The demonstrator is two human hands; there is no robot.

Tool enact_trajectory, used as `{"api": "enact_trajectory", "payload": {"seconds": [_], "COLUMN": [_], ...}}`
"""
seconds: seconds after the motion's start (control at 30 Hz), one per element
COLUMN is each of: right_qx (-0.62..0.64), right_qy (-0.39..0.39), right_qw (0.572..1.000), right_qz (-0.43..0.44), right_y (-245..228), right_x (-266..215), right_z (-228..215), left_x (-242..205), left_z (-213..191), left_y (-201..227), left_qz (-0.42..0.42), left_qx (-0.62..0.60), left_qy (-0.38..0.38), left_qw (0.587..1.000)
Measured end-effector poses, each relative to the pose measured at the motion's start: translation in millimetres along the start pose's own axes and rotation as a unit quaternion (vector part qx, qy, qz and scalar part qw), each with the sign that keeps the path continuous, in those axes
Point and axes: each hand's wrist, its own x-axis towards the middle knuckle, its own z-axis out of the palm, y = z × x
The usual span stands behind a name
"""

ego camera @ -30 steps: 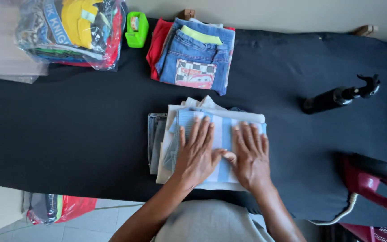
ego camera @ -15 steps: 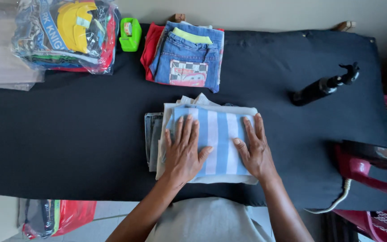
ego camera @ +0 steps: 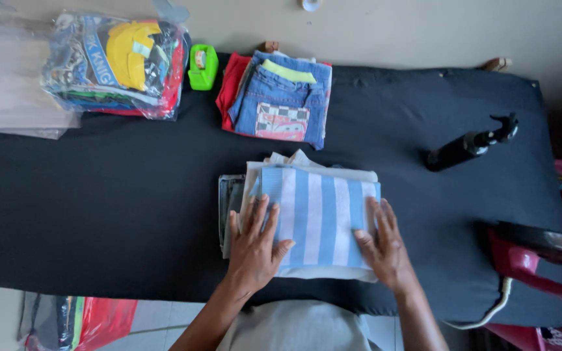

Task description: Stack and spray various folded clothes on a table.

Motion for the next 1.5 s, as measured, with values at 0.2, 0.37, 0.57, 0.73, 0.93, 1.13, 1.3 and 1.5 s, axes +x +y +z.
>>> {"api": "enact_trajectory", "payload": {"seconds": [0.2,0.37,0.57,0.73,0.93,1.13,1.3,1.5], "right_qx": [-0.015,-0.079,-0.099,-0.152,-0.219,-0.182,-0.14,-0.181], "right_qy": [0.033,0.036,-0.031,-0.1,-0.079,-0.008,0.046,0.113], "right_qw": [0.993,0.993,0.953,0.94,0.916,0.914,0.948,0.876], "right_qz": [0.11,-0.085,-0.285,-0.29,-0.326,-0.362,-0.282,-0.433], "right_y": [-64.3,-85.8,-95.8,-111.7,-109.4,-94.1,-130.4,-157.4], "right_x": [47.6,100.8,179.6,222.4,244.6,273.0,272.2,231.5], "right_z": [-42.2,-33.0,22.2,60.1,83.3,69.9,27.3,-6.0], "left_x": [44.8,113.2,170.7,183.7,186.3,195.1,216.1,242.5], "left_z": [-11.4,32.4,70.8,83.0,69.7,79.1,81.6,28.9], "left_y": [-46.5,-118.1,-157.6,-157.6,-139.0,-146.0,-132.2,-73.4], "left_qz": [-0.065,-0.214,-0.375,-0.413,-0.356,-0.306,-0.287,0.031], "left_qx": [-0.11,-0.382,-0.655,-0.693,-0.788,-0.812,-0.887,-0.963], "left_qy": [0.163,0.15,0.09,0.096,0.155,0.12,-0.012,-0.137], "left_qw": [0.978,0.887,0.651,0.583,0.477,0.481,0.362,0.23]}}
